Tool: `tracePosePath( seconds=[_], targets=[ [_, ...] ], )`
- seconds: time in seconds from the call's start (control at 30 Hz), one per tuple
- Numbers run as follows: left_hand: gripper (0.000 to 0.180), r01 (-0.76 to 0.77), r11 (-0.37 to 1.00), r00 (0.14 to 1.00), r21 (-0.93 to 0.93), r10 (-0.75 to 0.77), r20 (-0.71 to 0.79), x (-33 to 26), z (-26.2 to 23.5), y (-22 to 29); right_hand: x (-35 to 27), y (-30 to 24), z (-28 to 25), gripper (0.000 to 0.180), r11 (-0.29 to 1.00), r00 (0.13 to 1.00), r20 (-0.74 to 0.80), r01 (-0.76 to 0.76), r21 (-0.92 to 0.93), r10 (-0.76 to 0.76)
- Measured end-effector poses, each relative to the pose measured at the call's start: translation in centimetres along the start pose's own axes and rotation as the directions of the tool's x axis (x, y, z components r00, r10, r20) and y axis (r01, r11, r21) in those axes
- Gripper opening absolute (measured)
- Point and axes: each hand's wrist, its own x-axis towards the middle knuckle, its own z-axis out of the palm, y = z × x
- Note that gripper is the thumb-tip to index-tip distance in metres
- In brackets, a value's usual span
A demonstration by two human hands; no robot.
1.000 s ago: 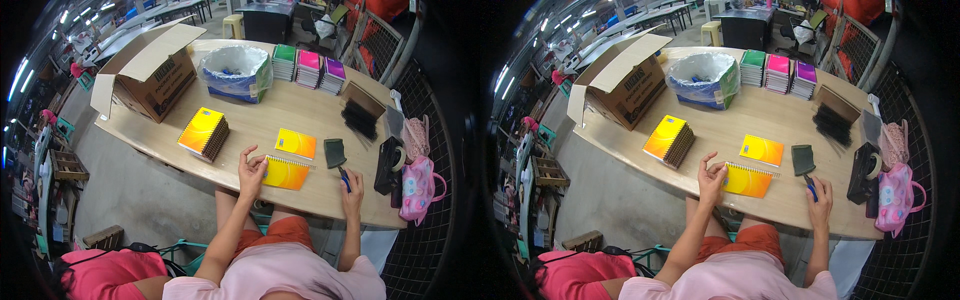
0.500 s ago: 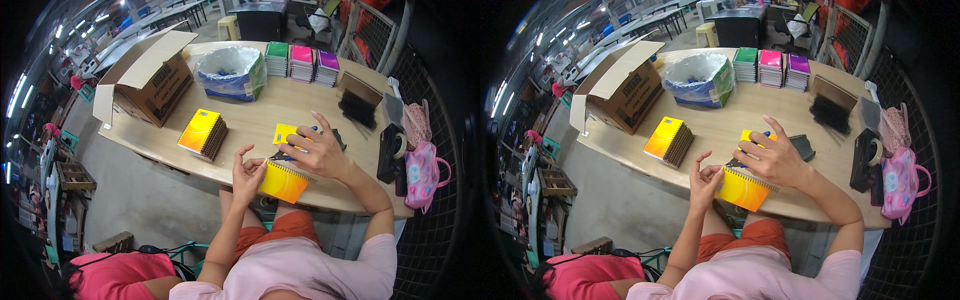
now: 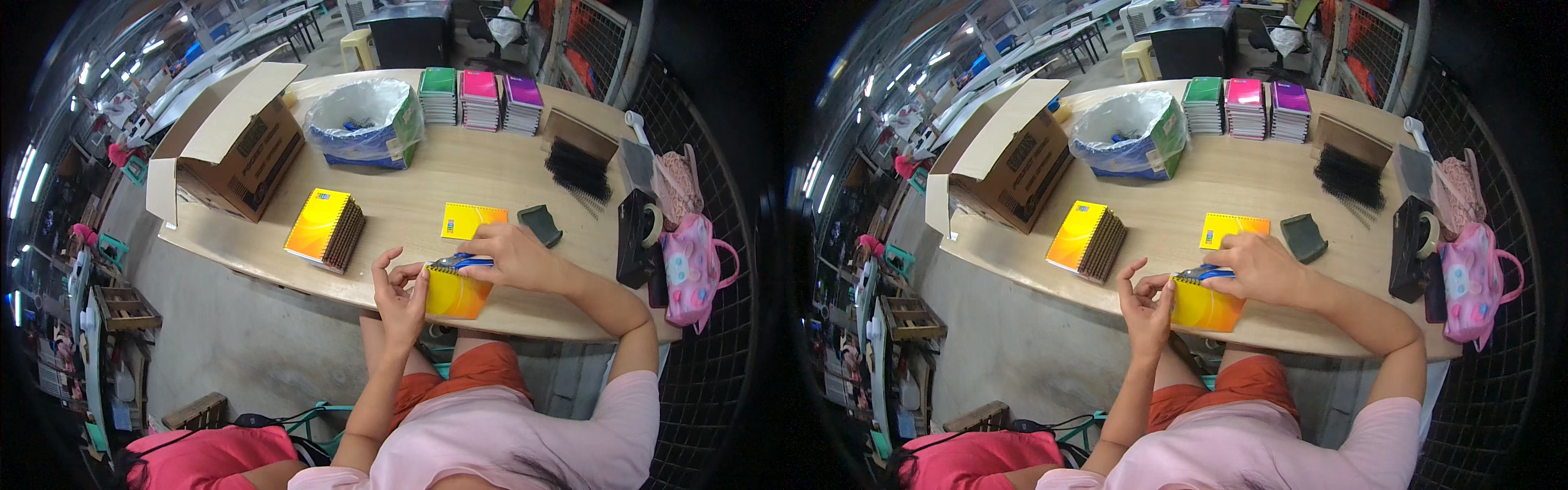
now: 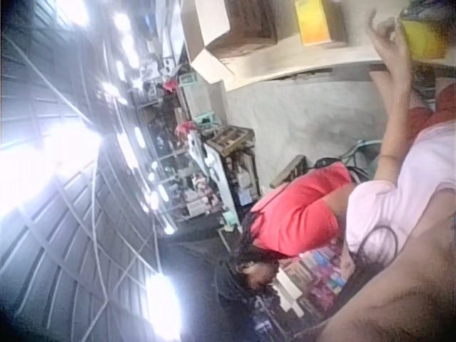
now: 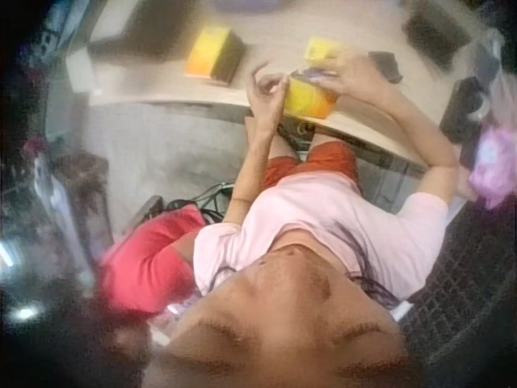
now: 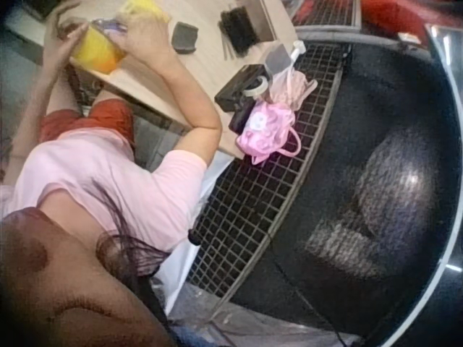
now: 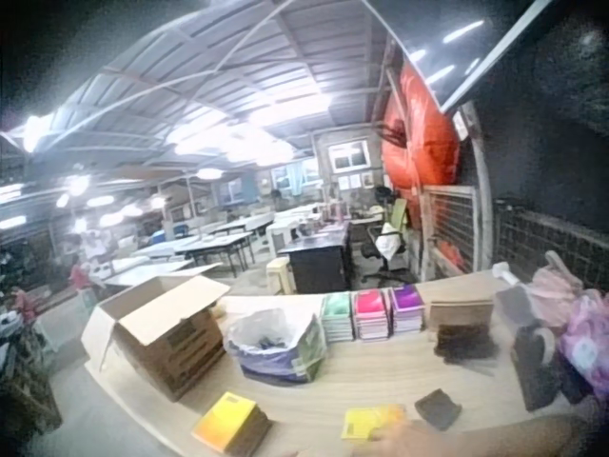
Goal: The person inserts a spiral binding into a small notebook and trims the excess wire with shears before recording details in a large ledger.
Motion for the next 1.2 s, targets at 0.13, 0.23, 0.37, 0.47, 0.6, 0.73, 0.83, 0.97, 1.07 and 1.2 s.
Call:
tracePosePath(
  seconds=[0.13,0.23,0.37,0.47,0.6,0.73,0.83,0.97,1.07,1.2],
  targets=[
    [0.051,-0.047,0.998,0.997,-0.041,0.044,-0.057,-0.1,0.5,-0.5,-0.4,2.3,2.7,0.032,0.987,0.952,-0.264,0.162,0.013,-0.153],
    [0.050,-0.030,0.998,0.991,-0.046,0.023,-0.132,-0.4,0.6,0.2,-1.4,2.7,2.4,0.034,0.919,0.733,-0.611,0.052,-0.390,-0.300],
    [0.054,-0.637,0.697,0.745,0.330,0.667,0.029,-2.0,1.3,-0.7,-3.5,1.8,7.5,0.038,0.321,0.812,-0.258,0.093,0.943,0.523],
    [0.051,-0.788,0.582,0.598,0.198,0.649,0.470,-3.2,2.2,-0.2,-1.8,0.2,10.0,0.038,0.238,0.799,-0.279,0.175,0.955,0.533],
    [0.045,-0.726,0.541,0.687,0.424,0.600,0.410,-2.8,2.6,3.8,-2.4,-0.3,9.9,0.040,0.627,0.776,-0.463,0.113,0.771,0.429],
    [0.033,-0.466,0.726,0.883,0.505,0.420,0.211,1.3,1.4,4.9,-3.2,-1.0,9.4,0.040,0.694,0.873,-0.366,0.045,0.718,0.322],
    [0.031,-0.265,0.934,0.944,0.239,0.201,0.260,2.0,0.2,3.8,-3.4,-1.2,9.0,0.040,0.717,0.874,-0.382,0.055,0.695,0.302],
    [0.031,-0.141,0.987,0.950,0.073,0.115,0.289,2.2,-0.9,2.5,-3.6,-0.4,4.4,0.042,0.895,0.888,-0.395,-0.039,0.444,0.235],
    [0.028,-0.072,0.995,0.932,0.076,0.040,0.361,2.1,-1.2,3.3,-2.8,1.1,2.3,0.042,1.000,0.864,-0.503,0.021,-0.017,-0.027],
    [0.030,-0.038,0.999,0.930,-0.022,0.043,0.364,1.9,-1.3,3.0,-1.6,0.4,1.0,0.039,0.944,0.843,-0.477,0.101,-0.314,-0.249]
  ],
)
